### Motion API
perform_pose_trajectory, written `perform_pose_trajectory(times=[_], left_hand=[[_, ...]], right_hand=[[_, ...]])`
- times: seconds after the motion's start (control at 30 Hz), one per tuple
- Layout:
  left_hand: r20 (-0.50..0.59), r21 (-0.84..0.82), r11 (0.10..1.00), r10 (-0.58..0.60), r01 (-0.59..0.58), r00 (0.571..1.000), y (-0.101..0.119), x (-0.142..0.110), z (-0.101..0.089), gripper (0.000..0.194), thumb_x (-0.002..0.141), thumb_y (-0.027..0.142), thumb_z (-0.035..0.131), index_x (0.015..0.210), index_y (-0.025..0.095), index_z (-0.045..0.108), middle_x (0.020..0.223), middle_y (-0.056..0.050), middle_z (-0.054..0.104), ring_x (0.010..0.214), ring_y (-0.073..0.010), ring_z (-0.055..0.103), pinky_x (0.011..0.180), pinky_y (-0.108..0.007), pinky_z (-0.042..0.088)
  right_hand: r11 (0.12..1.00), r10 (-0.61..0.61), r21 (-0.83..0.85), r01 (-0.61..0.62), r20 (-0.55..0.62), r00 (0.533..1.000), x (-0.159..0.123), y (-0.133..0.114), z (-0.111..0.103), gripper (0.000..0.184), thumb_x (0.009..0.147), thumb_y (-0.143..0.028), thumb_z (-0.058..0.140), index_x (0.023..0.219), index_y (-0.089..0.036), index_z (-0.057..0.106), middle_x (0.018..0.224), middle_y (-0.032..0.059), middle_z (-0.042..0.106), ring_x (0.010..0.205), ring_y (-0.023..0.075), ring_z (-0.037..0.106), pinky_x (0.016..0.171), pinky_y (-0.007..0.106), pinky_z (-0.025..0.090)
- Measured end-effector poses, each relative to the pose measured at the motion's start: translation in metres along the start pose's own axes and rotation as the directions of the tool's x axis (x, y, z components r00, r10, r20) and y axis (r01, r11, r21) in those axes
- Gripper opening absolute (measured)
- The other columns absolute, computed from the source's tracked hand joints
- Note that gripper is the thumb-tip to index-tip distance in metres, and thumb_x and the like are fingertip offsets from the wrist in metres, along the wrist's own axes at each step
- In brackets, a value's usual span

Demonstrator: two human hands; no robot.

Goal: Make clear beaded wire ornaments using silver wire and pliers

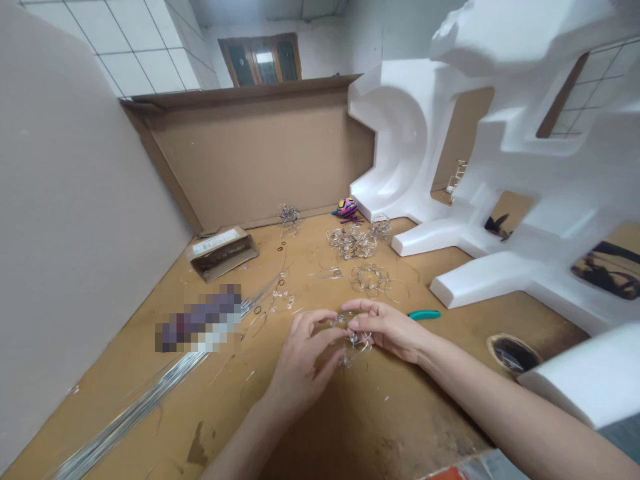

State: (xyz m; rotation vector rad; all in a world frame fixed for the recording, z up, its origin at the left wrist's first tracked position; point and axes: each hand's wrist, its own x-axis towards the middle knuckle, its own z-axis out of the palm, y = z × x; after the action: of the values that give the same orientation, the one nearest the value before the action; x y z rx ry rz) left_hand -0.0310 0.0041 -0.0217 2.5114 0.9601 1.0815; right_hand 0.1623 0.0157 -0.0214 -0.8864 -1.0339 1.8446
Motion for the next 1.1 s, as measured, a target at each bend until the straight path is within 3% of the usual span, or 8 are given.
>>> perform_pose_trajectory(times=[0.07, 0.17, 0.33, 0.43, 0.57, 0.67, 0.83, 1.1], left_hand=[[0.045, 0.084, 0.99, 0.111, -0.114, 0.993, 0.0, 0.001, -0.003, 0.022, 0.082, 0.016, 0.052, 0.097, 0.028, 0.063, 0.112, -0.005, 0.054, 0.107, -0.0216, 0.044, 0.089, -0.038, 0.039], [0.085, 0.085, 0.988, 0.119, -0.126, 0.989, 0.001, 0.002, -0.004, 0.019, 0.084, 0.016, 0.05, 0.093, 0.025, 0.064, 0.11, -0.005, 0.057, 0.107, -0.021, 0.046, 0.09, -0.037, 0.04], [0.096, 0.03, 0.995, -0.102, 0.099, 0.99, 0.002, 0.0, 0.0, 0.016, 0.086, 0.023, 0.048, 0.083, 0.021, 0.063, 0.087, -0.003, 0.061, 0.08, -0.0143, 0.055, 0.07, -0.027, 0.045], [0.05, 0.017, 0.976, -0.219, 0.218, 0.975, 0.002, -0.001, 0.004, 0.017, 0.085, 0.023, 0.046, 0.08, 0.02, 0.062, 0.086, -0.003, 0.061, 0.079, -0.0143, 0.056, 0.068, -0.027, 0.044], [0.028, -0.102, 0.953, -0.284, 0.286, 0.958, 0.003, 0.001, 0.004, 0.018, 0.084, 0.022, 0.047, 0.071, 0.019, 0.06, 0.092, -0.003, 0.064, 0.087, -0.0156, 0.056, 0.078, -0.029, 0.043], [0.044, -0.185, 0.93, -0.315, 0.317, 0.948, 0.004, 0.003, 0.002, 0.02, 0.084, 0.022, 0.047, 0.068, 0.019, 0.058, 0.091, -0.003, 0.066, 0.087, -0.0159, 0.056, 0.079, -0.03, 0.043], [0.089, -0.212, 0.924, -0.306, 0.318, 0.948, 0.005, 0.004, 0.001, 0.017, 0.084, 0.022, 0.046, 0.073, 0.02, 0.059, 0.083, -0.002, 0.065, 0.083, -0.0159, 0.055, 0.077, -0.03, 0.042], [0.105, -0.218, 0.954, -0.188, 0.207, 0.977, 0.007, 0.004, -0.001, 0.015, 0.08, 0.014, 0.049, 0.066, 0.019, 0.053, 0.09, -0.002, 0.064, 0.087, -0.0157, 0.053, 0.079, -0.031, 0.042]], right_hand=[[0.999, 0.025, -0.02, -0.025, 0.047, 0.999, 0.0, 0.001, 0.0, 0.048, 0.062, -0.025, 0.074, 0.103, -0.014, 0.052, 0.066, 0.0006, 0.063, 0.049, 0.0059, 0.047, 0.048, 0.019, 0.031], [0.993, 0.051, -0.108, -0.045, 0.053, 0.997, 0.0, 0.003, 0.0, 0.047, 0.063, -0.029, 0.073, 0.103, -0.015, 0.053, 0.064, -0.001, 0.061, 0.049, 0.0064, 0.046, 0.046, 0.019, 0.03], [0.892, -0.141, -0.447, 0.071, -0.127, 0.982, -0.003, 0.006, 0.004, 0.046, 0.074, -0.044, 0.062, 0.109, -0.017, 0.048, 0.075, 0.0019, 0.06, 0.058, 0.0102, 0.052, 0.052, 0.023, 0.039], [0.768, -0.223, -0.633, 0.103, -0.113, 0.968, -0.007, 0.008, 0.008, 0.047, 0.068, -0.042, 0.067, 0.107, -0.02, 0.052, 0.098, 0.0057, 0.062, 0.068, 0.0123, 0.055, 0.06, 0.026, 0.044], [0.623, -0.285, -0.769, 0.14, -0.056, 0.957, -0.01, 0.012, 0.01, 0.03, 0.069, -0.025, 0.063, 0.098, -0.021, 0.058, 0.085, 0.0025, 0.066, 0.063, 0.0126, 0.056, 0.059, 0.026, 0.044], [0.72, -0.266, -0.676, 0.154, -0.064, 0.962, -0.009, 0.012, 0.01, 0.022, 0.071, -0.018, 0.055, 0.093, -0.02, 0.054, 0.077, 0.0014, 0.066, 0.06, 0.0127, 0.059, 0.058, 0.026, 0.045], [0.923, -0.1, -0.376, 0.08, -0.034, 0.994, -0.008, 0.004, 0.011, 0.015, 0.069, -0.021, 0.054, 0.083, -0.018, 0.051, 0.064, -0.0016, 0.063, 0.049, 0.0123, 0.059, 0.051, 0.026, 0.045], [0.927, -0.106, -0.363, 0.091, -0.022, 0.994, -0.01, -0.001, 0.013, 0.02, 0.068, -0.028, 0.062, 0.082, -0.016, 0.054, 0.065, -0.002, 0.059, 0.05, 0.0085, 0.052, 0.053, 0.024, 0.041]])
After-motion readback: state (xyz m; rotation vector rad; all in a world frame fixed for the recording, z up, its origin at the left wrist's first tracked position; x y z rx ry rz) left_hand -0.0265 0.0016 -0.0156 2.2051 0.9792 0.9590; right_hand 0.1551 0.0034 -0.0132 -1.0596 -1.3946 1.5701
